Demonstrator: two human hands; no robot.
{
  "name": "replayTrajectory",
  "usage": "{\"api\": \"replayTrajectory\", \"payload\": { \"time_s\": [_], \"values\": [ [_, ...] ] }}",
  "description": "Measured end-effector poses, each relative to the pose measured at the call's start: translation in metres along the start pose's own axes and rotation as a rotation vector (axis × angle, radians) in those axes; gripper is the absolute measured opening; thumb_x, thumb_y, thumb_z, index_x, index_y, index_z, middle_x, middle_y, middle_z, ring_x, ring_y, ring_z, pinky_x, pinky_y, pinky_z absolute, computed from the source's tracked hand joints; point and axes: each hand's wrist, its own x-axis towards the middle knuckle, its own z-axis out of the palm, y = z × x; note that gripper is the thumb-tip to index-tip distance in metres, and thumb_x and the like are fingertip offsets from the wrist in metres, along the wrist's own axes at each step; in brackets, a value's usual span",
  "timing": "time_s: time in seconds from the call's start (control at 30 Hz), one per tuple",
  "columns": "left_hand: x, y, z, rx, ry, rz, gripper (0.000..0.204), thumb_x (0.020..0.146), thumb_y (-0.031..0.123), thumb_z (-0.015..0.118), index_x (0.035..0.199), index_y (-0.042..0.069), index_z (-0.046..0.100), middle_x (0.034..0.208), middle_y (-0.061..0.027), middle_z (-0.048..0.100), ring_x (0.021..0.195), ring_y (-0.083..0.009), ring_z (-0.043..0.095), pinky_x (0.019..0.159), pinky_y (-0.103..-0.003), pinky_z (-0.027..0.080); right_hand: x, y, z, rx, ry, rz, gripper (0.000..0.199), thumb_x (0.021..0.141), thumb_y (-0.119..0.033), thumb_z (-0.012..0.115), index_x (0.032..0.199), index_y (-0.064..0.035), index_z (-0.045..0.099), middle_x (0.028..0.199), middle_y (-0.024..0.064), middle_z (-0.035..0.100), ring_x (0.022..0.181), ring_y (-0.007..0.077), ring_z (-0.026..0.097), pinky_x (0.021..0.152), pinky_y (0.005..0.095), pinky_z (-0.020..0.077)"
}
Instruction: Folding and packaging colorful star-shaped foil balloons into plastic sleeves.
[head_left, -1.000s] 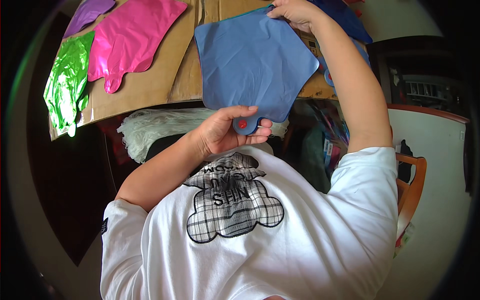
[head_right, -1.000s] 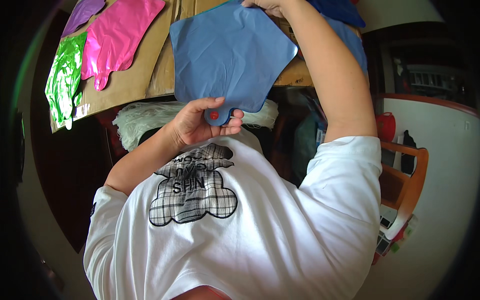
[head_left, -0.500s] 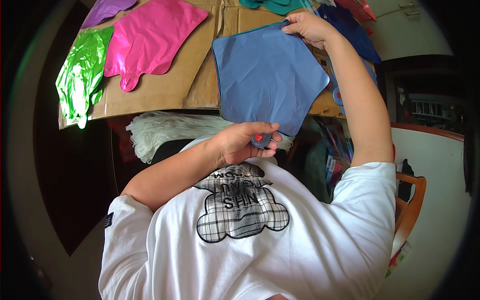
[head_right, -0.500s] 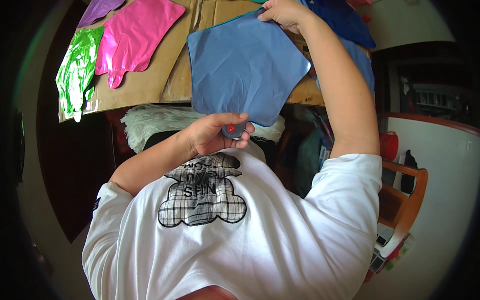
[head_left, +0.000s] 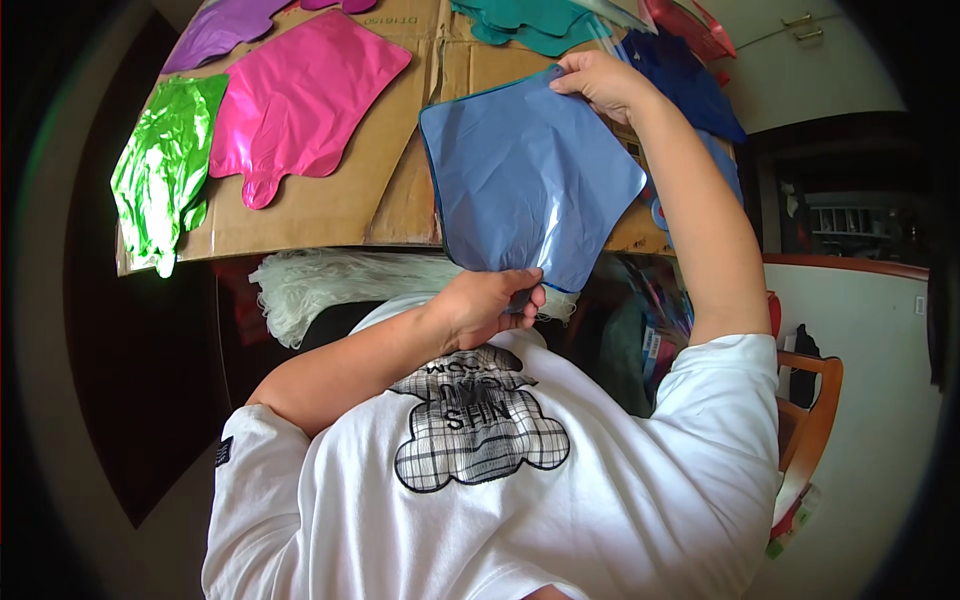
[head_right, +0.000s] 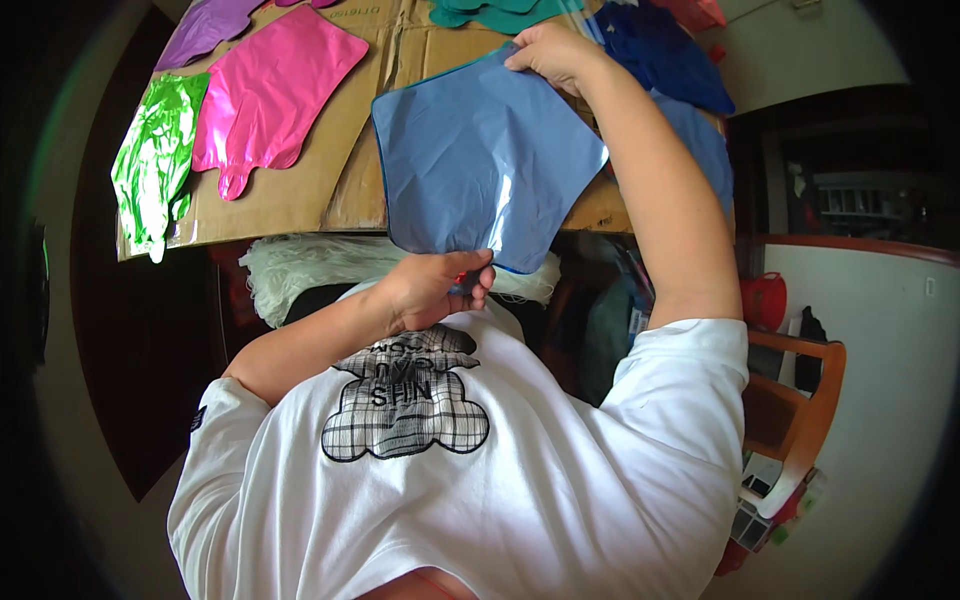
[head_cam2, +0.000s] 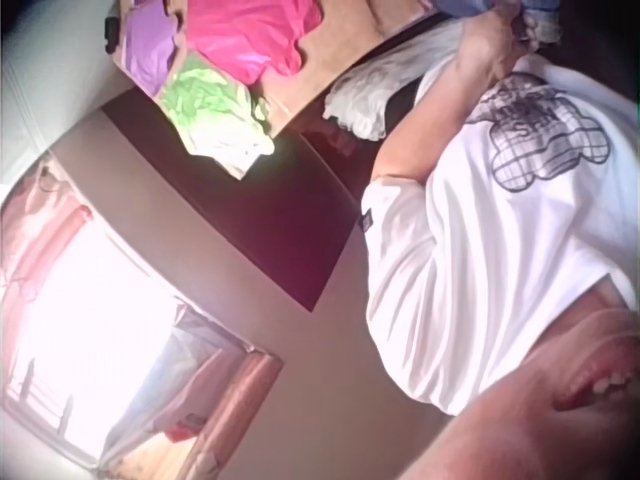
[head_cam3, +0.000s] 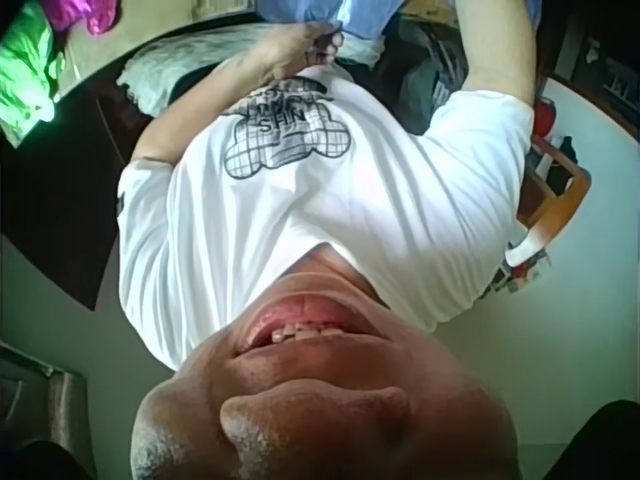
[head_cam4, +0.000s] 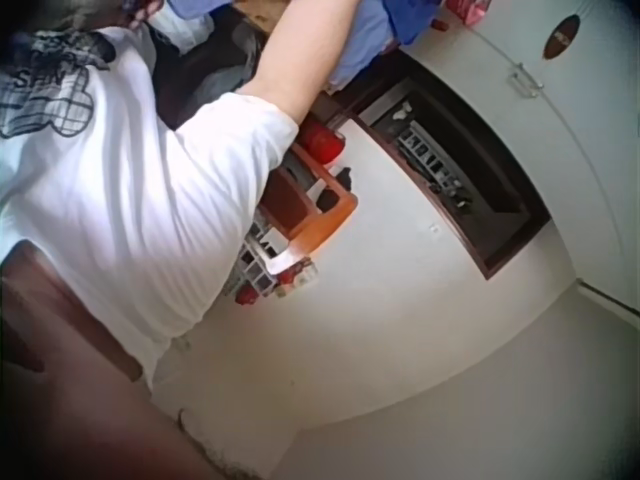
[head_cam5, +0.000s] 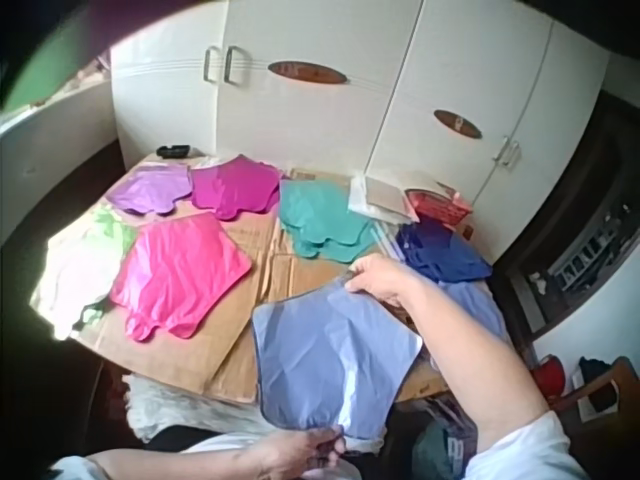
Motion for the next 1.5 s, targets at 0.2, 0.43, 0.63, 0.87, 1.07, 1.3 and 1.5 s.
{"api": "replayTrajectory", "payload": {
  "time_s": [0.2, 0.43, 0.63, 0.87, 1.07, 1.3, 1.5],
  "values": [
    [-0.002, -0.001, 0.003, -0.047, -0.024, -0.023, 0.016, 0.096, 0.019, 0.052, 0.09, 0.005, 0.058, 0.079, -0.0027, 0.057, 0.071, -0.0131, 0.051, 0.073, -0.03, 0.048, 0.0, -0.016, 0.015, 0.002, 0.101, 0.051, 0.017, 0.087, -0.008, 0.059, 0.103, -0.0017, 0.061, 0.086, 0.0052, 0.064, 0.072, 0.0117, 0.061, 0.062, 0.0262, 0.052],
    [-0.004, 0.001, 0.002, -0.129, -0.052, -0.017, 0.015, 0.096, 0.018, 0.052, 0.095, 0.004, 0.057, 0.081, -0.0025, 0.058, 0.072, -0.0124, 0.053, 0.072, -0.028, 0.05, 0.009, -0.011, 0.014, -0.102, 0.219, -0.073, 0.013, 0.084, -0.003, 0.061, 0.096, 0.0011, 0.064, 0.083, 0.0084, 0.065, 0.073, 0.0132, 0.062, 0.067, 0.0276, 0.0523],
    [-0.004, 0.002, -0.01, -0.226, -0.134, -0.081, 0.014, 0.096, 0.016, 0.053, 0.093, 0.003, 0.056, 0.081, -0.0023, 0.057, 0.071, -0.0114, 0.052, 0.07, -0.027, 0.05, 0.005, -0.018, 0.013, -0.114, 0.191, -0.059, 0.014, 0.086, -0.005, 0.062, 0.098, -0.0001, 0.064, 0.085, 0.0071, 0.065, 0.075, 0.0129, 0.062, 0.069, 0.0269, 0.0522],
    [-0.015, 0.009, -0.009, -0.311, -0.24, -0.074, 0.015, 0.096, 0.016, 0.052, 0.088, 0.004, 0.054, 0.08, -0.0016, 0.055, 0.068, -0.0108, 0.048, 0.067, -0.028, 0.048, -0.008, -0.02, -0.007, 0.158, -0.115, 0.062, 0.02, 0.085, -0.013, 0.067, 0.098, 0.0008, 0.064, 0.09, 0.0059, 0.066, 0.082, 0.013, 0.062, 0.076, 0.0291, 0.0521],
    [-0.002, 0.008, -0.016, -0.168, -0.074, -0.036, 0.017, 0.097, 0.018, 0.052, 0.088, 0.003, 0.056, 0.08, -0.0016, 0.055, 0.069, -0.0112, 0.048, 0.07, -0.028, 0.048, -0.002, -0.013, -0.002, 0.097, -0.044, 0.042, 0.012, 0.081, -0.008, 0.068, 0.091, -0.0014, 0.065, 0.086, 0.0062, 0.066, 0.078, 0.0154, 0.063, 0.074, 0.0315, 0.0519],
    [-0.007, 0.011, -0.012, -0.254, -0.177, -0.066, 0.014, 0.097, 0.016, 0.052, 0.091, 0.004, 0.054, 0.079, -0.001, 0.054, 0.069, -0.0107, 0.047, 0.068, -0.027, 0.047, 0.007, -0.009, -0.012, 0.069, -0.057, 0.09, 0.01, 0.08, -0.009, 0.07, 0.088, -0.0053, 0.064, 0.082, 0.0028, 0.065, 0.075, 0.0141, 0.062, 0.074, 0.0309, 0.0504],
    [-0.005, 0.014, -0.008, -0.326, -0.143, -0.074, 0.014, 0.097, 0.016, 0.051, 0.09, 0.004, 0.051, 0.077, -0.0003, 0.053, 0.066, -0.009, 0.046, 0.065, -0.026, 0.046, 0.019, 0.004, -0.018, 0.117, -0.121, 0.1, 0.011, 0.085, -0.017, 0.067, 0.094, -0.0105, 0.064, 0.085, -0.0028, 0.065, 0.077, 0.0076, 0.061, 0.072, 0.0253, 0.0478]
  ]
}}
